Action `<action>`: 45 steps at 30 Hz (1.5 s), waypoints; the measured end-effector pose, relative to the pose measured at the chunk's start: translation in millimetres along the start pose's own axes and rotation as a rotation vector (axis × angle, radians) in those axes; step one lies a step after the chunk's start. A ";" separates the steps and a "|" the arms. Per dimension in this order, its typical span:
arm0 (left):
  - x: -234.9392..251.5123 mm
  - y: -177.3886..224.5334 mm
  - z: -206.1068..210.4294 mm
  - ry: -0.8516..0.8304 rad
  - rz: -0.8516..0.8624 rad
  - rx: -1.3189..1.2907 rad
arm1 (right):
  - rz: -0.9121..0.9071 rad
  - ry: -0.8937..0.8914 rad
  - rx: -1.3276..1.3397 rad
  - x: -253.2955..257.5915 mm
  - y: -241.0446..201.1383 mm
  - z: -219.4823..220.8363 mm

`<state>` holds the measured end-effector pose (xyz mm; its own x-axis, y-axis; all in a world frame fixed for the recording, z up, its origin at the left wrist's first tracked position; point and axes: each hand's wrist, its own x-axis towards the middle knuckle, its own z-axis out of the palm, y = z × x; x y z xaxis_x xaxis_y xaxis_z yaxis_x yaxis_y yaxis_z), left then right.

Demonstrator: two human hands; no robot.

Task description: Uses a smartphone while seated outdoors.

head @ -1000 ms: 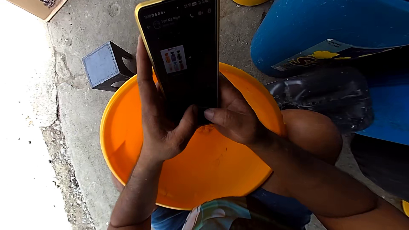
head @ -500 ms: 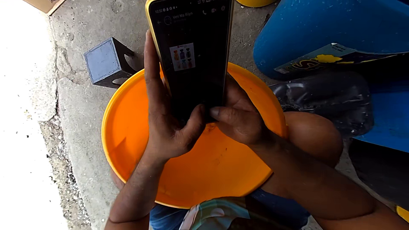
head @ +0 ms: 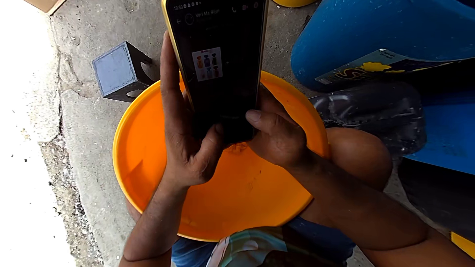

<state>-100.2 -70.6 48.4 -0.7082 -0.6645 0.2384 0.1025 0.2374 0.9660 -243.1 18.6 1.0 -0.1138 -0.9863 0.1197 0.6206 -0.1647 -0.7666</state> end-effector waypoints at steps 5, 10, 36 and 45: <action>0.6 -0.2 0.6 -0.005 -0.005 -0.029 | 0.000 -0.015 -0.036 -0.7 -0.2 -1.6; -0.6 -0.1 -2.9 -0.011 -0.019 -0.031 | -0.026 -0.017 -0.036 -1.2 3.2 -1.3; -0.6 3.7 -9.9 -0.099 -0.047 -0.121 | 0.048 -0.038 0.007 -3.4 -1.3 -3.1; 0.9 1.0 -12.6 -0.120 -0.011 -0.081 | 0.016 -0.061 0.099 -1.7 1.6 -2.9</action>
<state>-91.9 -79.9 50.8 -0.7877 -0.5760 0.2184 0.1465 0.1691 0.9746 -244.2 20.0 -2.3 -0.0578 -0.9872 0.1486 0.6958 -0.1465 -0.7031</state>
